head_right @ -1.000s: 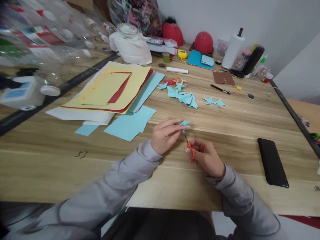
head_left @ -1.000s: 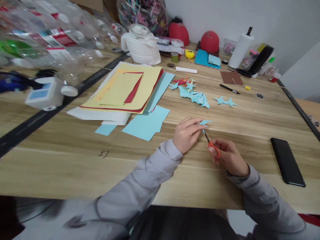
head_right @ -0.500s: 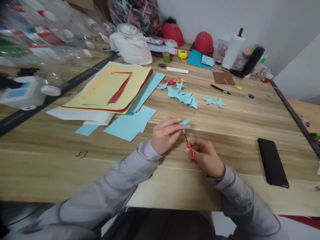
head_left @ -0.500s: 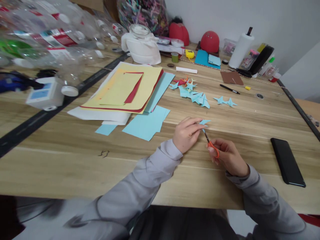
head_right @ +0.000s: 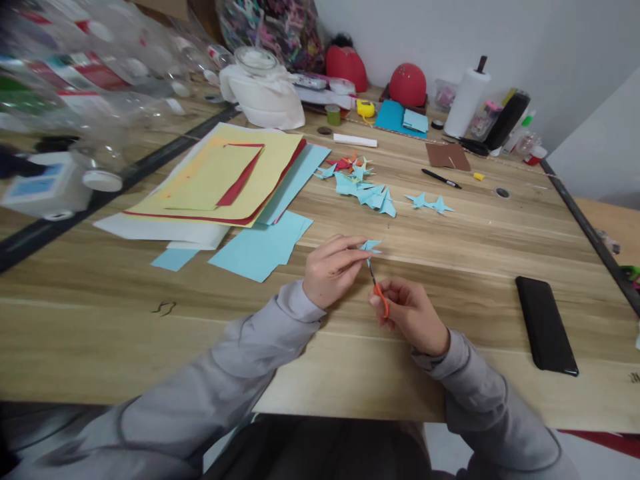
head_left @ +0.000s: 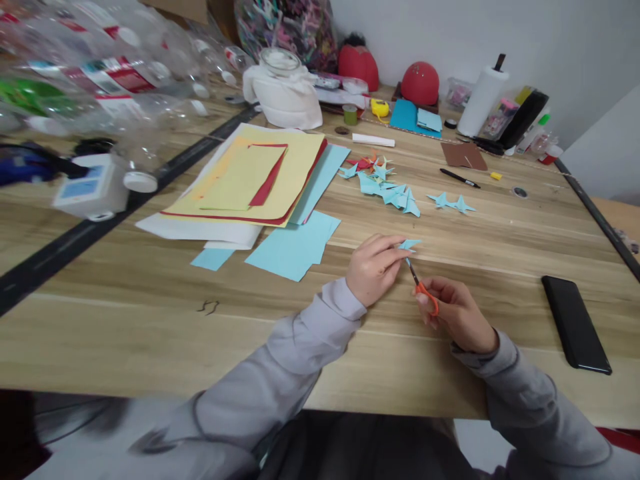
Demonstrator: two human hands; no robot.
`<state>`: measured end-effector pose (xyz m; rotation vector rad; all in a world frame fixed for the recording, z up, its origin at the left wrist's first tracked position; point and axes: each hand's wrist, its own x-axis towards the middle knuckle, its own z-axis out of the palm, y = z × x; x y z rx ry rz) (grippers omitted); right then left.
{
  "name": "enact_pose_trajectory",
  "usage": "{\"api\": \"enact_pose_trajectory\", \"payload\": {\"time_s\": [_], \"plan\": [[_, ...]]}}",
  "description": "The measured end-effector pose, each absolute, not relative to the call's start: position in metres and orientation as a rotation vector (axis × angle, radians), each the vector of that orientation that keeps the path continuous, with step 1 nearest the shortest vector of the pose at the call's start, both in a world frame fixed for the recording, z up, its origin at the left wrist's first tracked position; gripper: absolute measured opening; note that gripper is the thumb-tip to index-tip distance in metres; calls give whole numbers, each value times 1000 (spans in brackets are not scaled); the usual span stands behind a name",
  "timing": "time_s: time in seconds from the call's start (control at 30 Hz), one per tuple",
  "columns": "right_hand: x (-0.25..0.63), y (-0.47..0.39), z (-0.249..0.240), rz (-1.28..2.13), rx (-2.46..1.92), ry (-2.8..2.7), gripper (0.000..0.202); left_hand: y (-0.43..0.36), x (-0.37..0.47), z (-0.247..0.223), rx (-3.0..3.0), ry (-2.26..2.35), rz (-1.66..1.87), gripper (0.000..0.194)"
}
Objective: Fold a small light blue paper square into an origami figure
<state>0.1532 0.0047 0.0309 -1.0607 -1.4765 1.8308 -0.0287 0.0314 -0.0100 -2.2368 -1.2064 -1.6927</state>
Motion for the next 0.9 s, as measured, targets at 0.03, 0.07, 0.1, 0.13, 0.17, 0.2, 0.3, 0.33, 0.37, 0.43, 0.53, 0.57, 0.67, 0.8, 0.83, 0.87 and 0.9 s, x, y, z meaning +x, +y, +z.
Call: {"api": "enact_pose_trajectory", "payload": {"time_s": [0.03,0.07,0.1,0.13,0.17,0.2,0.3,0.33,0.37,0.43,0.53,0.57,0.67,0.8,0.83,0.87,0.9], "plan": [[153,5,31,1830,-1063,-1477,36,31,-29,-10,-2238,-1220,-1689,18],[153,4,32,1829,-1065,-1474,36,31,-29,-10,-2237,-1225,-1687,18],[152,4,32,1829,-1068,-1471,36,31,-29,-9,-2233,-1222,-1686,18],[152,4,33,1828,-1070,-1468,36,31,-29,-9,-2227,-1211,-1687,17],[151,4,34,1826,-1073,-1465,36,31,-29,-8,-2219,-1200,-1688,17],[151,4,34,1824,-1075,-1463,36,30,-29,-8,-2212,-1191,-1689,16],[150,4,36,1825,-1083,-1461,36,31,-29,-7,-2193,-1189,-1685,16],[150,4,36,1824,-1086,-1463,35,31,-29,-7,-2187,-1190,-1683,16],[151,4,36,1822,-1091,-1466,35,31,-29,-7,-2182,-1187,-1684,15],[151,5,35,1813,-1104,-1472,34,31,-28,-8,-2174,-1178,-1690,15],[152,6,34,1796,-1120,-1471,33,31,-28,-9,-2178,-1192,-1696,15],[152,6,34,1793,-1125,-1471,32,31,-28,-9,-2183,-1211,-1696,16],[153,5,36,1794,-1143,-1477,32,30,-29,-9,-2190,-1304,-1733,17],[153,2,38,1752,-1168,-1488,34,29,-28,-4,-2105,-1549,-1959,14],[154,3,38,1692,-1178,-1491,35,29,-27,-3,-2077,-1624,-2053,12],[154,4,36,1600,-1190,-1499,37,29,-26,-1,-2052,-1701,-2165,10],[156,6,34,1479,-1209,-1515,38,29,-24,1,-2031,-1767,-2296,9]]}}
